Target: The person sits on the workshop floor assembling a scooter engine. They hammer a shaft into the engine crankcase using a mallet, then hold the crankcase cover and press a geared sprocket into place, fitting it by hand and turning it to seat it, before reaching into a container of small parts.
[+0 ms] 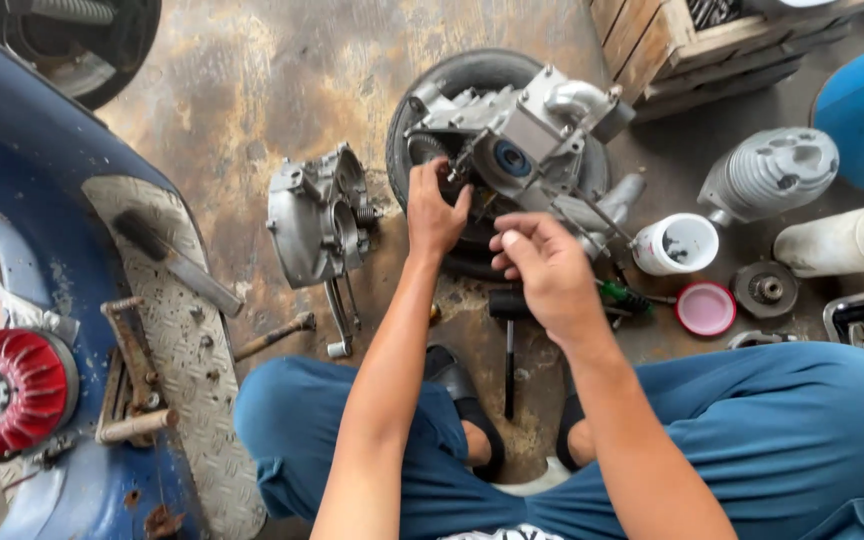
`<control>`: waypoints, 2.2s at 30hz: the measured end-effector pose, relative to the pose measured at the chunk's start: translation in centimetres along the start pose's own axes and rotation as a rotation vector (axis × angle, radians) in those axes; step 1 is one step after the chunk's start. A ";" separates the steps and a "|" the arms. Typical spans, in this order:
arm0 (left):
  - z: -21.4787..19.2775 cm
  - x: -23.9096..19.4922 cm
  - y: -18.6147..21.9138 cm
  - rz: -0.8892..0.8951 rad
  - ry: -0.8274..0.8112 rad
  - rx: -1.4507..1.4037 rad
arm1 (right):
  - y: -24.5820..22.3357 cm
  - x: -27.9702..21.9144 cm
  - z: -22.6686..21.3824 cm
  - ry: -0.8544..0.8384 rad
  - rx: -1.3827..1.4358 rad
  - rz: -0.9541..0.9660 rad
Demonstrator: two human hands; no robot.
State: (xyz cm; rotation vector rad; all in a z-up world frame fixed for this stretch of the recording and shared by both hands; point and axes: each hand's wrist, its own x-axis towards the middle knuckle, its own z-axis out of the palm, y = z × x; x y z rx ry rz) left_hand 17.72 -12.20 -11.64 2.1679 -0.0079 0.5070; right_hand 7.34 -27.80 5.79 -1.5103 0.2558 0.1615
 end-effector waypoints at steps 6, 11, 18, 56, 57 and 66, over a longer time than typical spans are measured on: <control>1.2 -0.7 -1.1 -0.057 0.043 0.015 | -4.0 -2.1 -3.6 -0.059 0.066 -0.212; 1.3 -0.6 -0.8 -0.102 0.014 0.004 | -4.8 -2.3 -5.7 -0.020 0.045 -0.189; 0.9 0.1 -0.4 -0.131 -0.052 0.027 | -6.7 0.7 -7.3 -0.184 -0.335 -0.153; -0.2 2.8 5.1 -0.251 -0.136 -0.032 | -4.1 6.5 -7.1 -0.256 -0.404 -0.173; -0.1 2.8 5.1 -0.233 -0.147 -0.007 | -4.1 6.6 -7.2 -0.249 -0.417 -0.165; -0.1 2.5 4.5 -0.228 -0.134 -0.074 | -4.0 6.8 -6.6 -0.270 -0.433 -0.182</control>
